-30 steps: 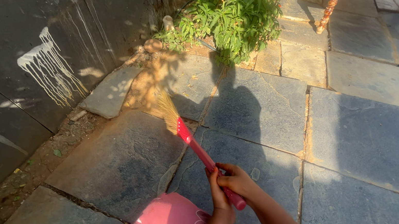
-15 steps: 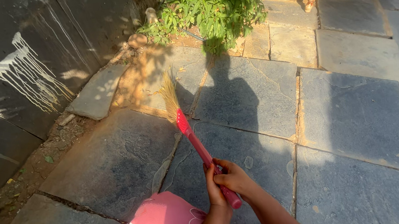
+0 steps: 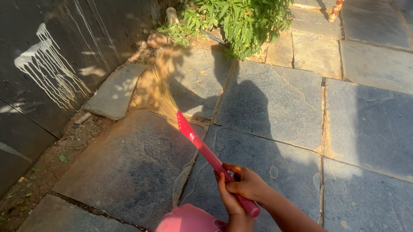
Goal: The person sweeps the outdoor stone floor using a broom with a red handle.
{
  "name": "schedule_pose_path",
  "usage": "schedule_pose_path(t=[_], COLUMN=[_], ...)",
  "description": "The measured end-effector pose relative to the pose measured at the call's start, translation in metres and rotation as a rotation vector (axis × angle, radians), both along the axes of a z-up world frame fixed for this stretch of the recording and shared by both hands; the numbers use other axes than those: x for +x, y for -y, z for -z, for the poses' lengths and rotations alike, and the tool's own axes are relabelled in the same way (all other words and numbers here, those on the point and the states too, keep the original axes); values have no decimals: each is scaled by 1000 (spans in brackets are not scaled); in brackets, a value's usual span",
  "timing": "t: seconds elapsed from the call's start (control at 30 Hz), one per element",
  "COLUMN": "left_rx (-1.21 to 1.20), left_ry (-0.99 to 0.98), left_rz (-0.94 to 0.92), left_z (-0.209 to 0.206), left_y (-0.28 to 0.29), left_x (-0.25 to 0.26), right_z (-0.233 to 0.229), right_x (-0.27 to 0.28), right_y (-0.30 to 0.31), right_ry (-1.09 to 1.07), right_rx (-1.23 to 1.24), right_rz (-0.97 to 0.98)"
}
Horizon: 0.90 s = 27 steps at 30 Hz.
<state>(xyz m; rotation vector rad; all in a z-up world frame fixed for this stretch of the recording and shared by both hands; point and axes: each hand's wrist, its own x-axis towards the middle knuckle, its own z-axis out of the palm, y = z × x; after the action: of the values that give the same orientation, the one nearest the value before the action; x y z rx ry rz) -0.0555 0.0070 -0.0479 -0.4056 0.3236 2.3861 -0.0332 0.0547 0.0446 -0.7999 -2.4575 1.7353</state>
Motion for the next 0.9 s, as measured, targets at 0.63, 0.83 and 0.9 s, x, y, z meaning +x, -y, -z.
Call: schedule_pose_path(t=[0.63,0.83,0.9], left_rx=[-128,-141,-190], left_ry=[55,11,9], left_rz=[268,284,297], left_z=[20,19,16], left_y=[13,12,13], left_x=[-44,-34,-28], right_z=[17,18,24], right_x=[-35,-24,-19], right_y=[22,11,6], right_ry=[102,90,85], right_rx=[216,176,103], right_rz=[272,232,215])
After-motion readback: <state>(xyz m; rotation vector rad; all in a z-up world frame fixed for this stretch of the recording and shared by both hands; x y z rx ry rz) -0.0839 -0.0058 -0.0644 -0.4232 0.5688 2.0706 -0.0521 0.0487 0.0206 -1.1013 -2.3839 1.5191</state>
